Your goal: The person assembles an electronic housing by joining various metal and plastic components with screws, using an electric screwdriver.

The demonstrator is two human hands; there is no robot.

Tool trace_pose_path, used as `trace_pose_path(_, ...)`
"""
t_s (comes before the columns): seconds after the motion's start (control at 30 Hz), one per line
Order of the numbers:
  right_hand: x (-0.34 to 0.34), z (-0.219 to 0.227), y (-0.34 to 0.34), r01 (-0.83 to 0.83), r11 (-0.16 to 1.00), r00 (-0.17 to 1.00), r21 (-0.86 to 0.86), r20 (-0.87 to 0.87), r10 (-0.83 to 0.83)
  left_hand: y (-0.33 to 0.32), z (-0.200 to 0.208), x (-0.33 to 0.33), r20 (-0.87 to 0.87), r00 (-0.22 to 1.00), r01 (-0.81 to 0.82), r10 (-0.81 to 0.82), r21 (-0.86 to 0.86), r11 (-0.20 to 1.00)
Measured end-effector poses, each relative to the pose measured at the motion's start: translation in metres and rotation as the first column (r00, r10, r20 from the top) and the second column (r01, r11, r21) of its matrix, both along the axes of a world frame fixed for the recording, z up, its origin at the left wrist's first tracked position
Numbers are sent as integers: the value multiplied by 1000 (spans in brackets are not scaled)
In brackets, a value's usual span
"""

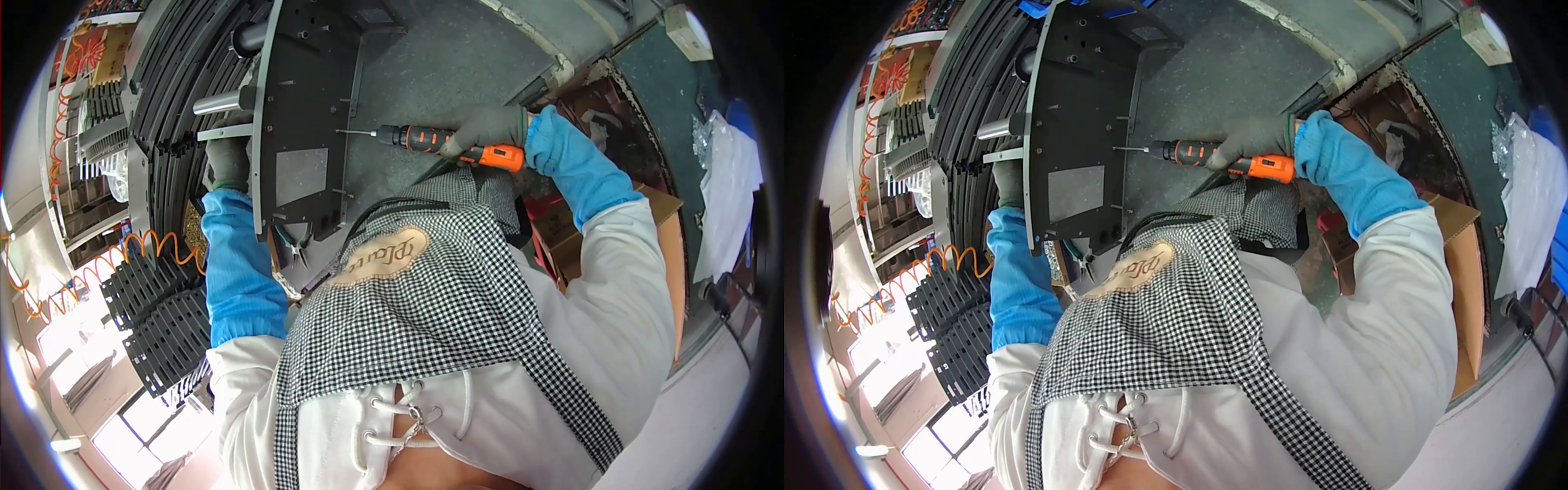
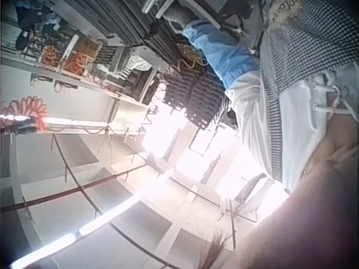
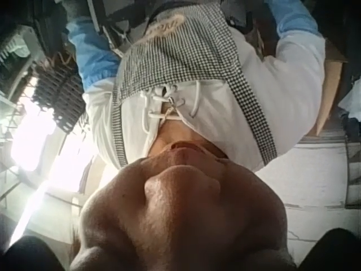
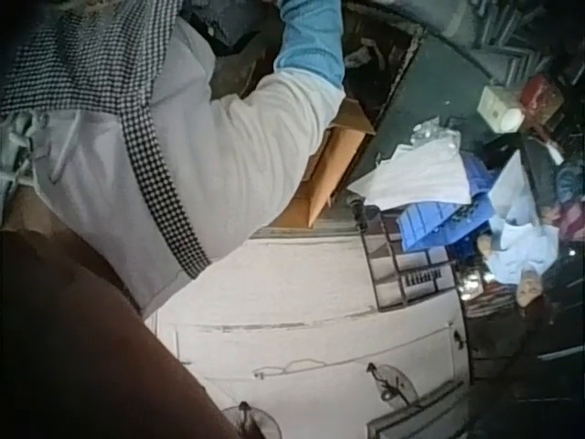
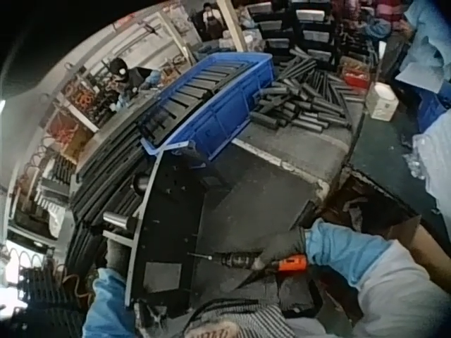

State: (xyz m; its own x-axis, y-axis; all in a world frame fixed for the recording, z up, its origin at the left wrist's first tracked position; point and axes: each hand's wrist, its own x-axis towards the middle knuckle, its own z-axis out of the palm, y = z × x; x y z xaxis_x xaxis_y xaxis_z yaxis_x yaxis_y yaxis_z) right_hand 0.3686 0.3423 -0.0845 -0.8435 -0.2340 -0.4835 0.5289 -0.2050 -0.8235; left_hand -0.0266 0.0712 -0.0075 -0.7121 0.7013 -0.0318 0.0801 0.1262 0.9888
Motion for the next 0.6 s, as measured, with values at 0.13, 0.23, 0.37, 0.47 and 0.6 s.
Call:
trace_pose_path(0.13,6,4,-4,6,995,993,102,-120,6,-9,-3,-10,-84,996,23,-35,-137,990)
trace_pose_path(0.23,21,43,0,-2,996,990,87,-143,15,-38,0,-33,-329,935,-38,-136,-472,881)
trace_pose_path(0.37,36,108,-2,79,991,989,104,-135,-64,-21,94,66,-147,980,-189,131,-518,834)
trace_pose_path(0.47,30,127,-9,34,974,990,223,-142,-2,8,126,118,-61,995,-92,72,-457,885)
trace_pose_path(0.6,23,126,-19,69,980,967,188,-253,-20,24,115,115,-43,994,54,-101,-607,793)
